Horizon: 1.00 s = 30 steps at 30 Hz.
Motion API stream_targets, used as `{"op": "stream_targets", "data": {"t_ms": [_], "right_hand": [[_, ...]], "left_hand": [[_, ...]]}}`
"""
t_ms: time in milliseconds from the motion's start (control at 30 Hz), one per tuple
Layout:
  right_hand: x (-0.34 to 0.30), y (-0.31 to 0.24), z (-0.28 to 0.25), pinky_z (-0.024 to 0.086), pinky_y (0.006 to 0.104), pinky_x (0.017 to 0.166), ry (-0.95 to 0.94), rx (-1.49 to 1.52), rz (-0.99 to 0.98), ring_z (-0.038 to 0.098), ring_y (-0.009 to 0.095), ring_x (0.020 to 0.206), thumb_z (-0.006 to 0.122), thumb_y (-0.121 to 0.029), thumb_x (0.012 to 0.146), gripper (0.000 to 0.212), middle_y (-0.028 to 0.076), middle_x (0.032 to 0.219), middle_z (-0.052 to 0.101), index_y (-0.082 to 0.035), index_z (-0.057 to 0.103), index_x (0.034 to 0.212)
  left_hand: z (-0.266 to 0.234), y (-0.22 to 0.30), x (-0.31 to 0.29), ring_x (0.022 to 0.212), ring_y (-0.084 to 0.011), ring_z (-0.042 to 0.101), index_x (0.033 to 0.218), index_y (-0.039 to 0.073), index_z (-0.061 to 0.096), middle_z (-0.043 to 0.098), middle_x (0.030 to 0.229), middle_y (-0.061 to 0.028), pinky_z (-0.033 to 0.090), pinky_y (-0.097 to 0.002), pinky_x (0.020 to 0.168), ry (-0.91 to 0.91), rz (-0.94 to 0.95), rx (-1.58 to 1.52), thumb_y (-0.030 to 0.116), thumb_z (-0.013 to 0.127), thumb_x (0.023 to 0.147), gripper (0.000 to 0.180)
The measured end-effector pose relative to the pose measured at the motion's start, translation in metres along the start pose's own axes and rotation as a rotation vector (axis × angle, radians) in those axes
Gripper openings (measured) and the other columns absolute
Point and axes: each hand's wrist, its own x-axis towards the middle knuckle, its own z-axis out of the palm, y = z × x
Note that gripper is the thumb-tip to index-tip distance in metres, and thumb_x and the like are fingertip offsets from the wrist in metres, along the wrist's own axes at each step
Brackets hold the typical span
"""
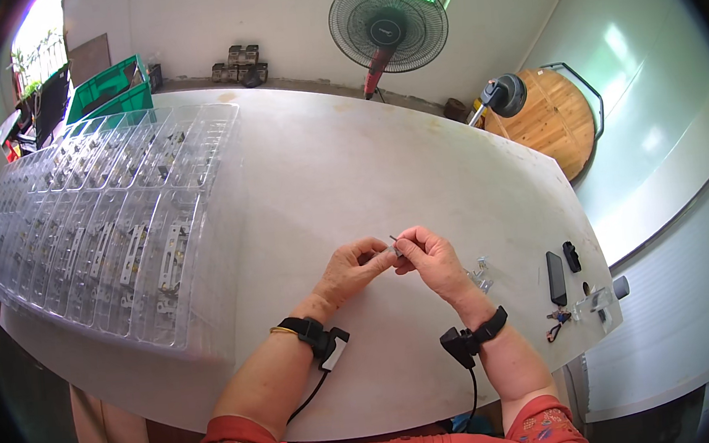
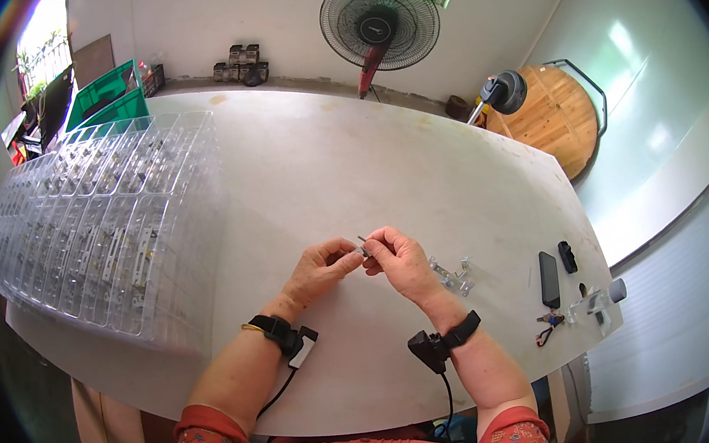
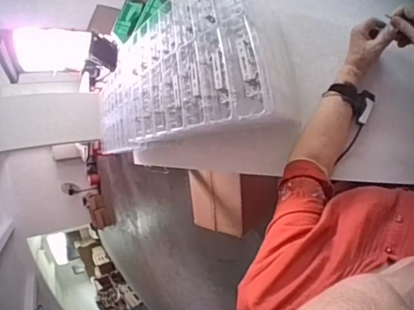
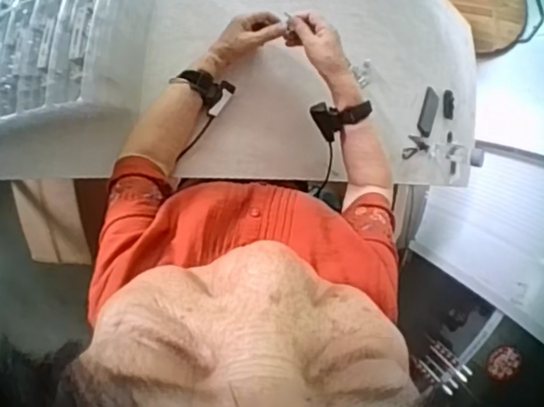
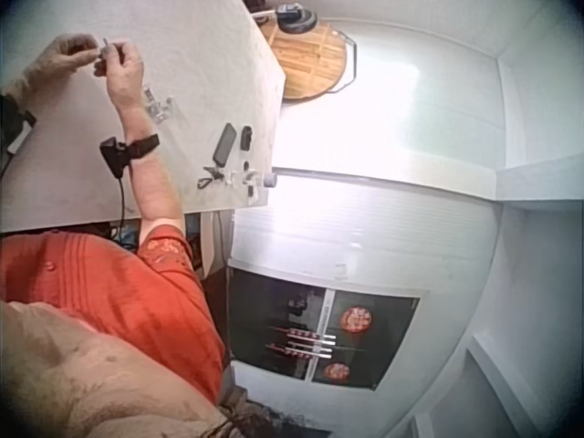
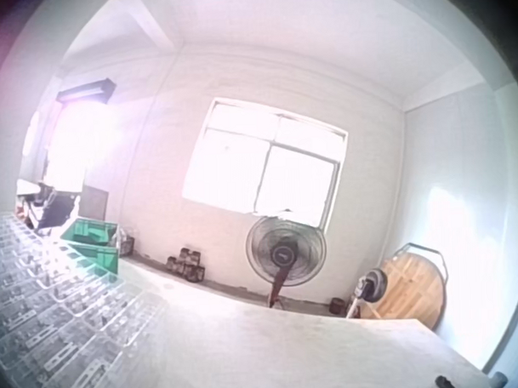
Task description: Assembling small metal components and placing them into a plastic organizer tray.
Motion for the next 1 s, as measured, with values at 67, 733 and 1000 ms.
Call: {"op": "stream_targets", "data": {"t_ms": [67,733,1000], "right_hand": [[-0.001,-0.003,-0.001,0.06,0.028,0.069,0.029,-0.002,-0.02,0.066,0.011,0.077,0.059,-0.017,0.102,0.016,0.003,0.088,0.066,-0.002,0.063,0.102],[-0.009,-0.008,-0.002,0.042,0.027,0.054,0.237,-0.382,-0.239,0.05,0.008,0.058,0.065,-0.021,0.098,0.014,0.001,0.066,0.059,-0.006,0.067,0.099],[-0.015,-0.008,0.007,0.043,0.0351,0.052,0.211,-0.578,-0.243,0.056,0.021,0.053,0.062,-0.018,0.097,0.012,0.01,0.063,0.059,-0.006,0.064,0.099]], "left_hand": [[0.0,0.004,-0.001,0.076,-0.006,0.057,0.107,0.004,0.069,0.064,0.082,0.0027,0.047,-0.0235,0.07,0.035,-0.065,-0.036,0.033,0.063,0.099,0.03],[-0.01,-0.01,0.003,0.089,-0.0104,0.063,0.117,0.002,0.067,0.068,0.098,-0.0018,0.052,-0.0269,0.085,0.005,-0.112,-0.223,0.02,0.062,0.101,0.025],[-0.003,-0.013,0.006,0.089,-0.0066,0.058,0.112,0.003,0.065,0.064,0.099,0.0008,0.049,-0.0229,0.08,0.081,0.02,-0.122,0.016,0.07,0.095,0.022]]}}
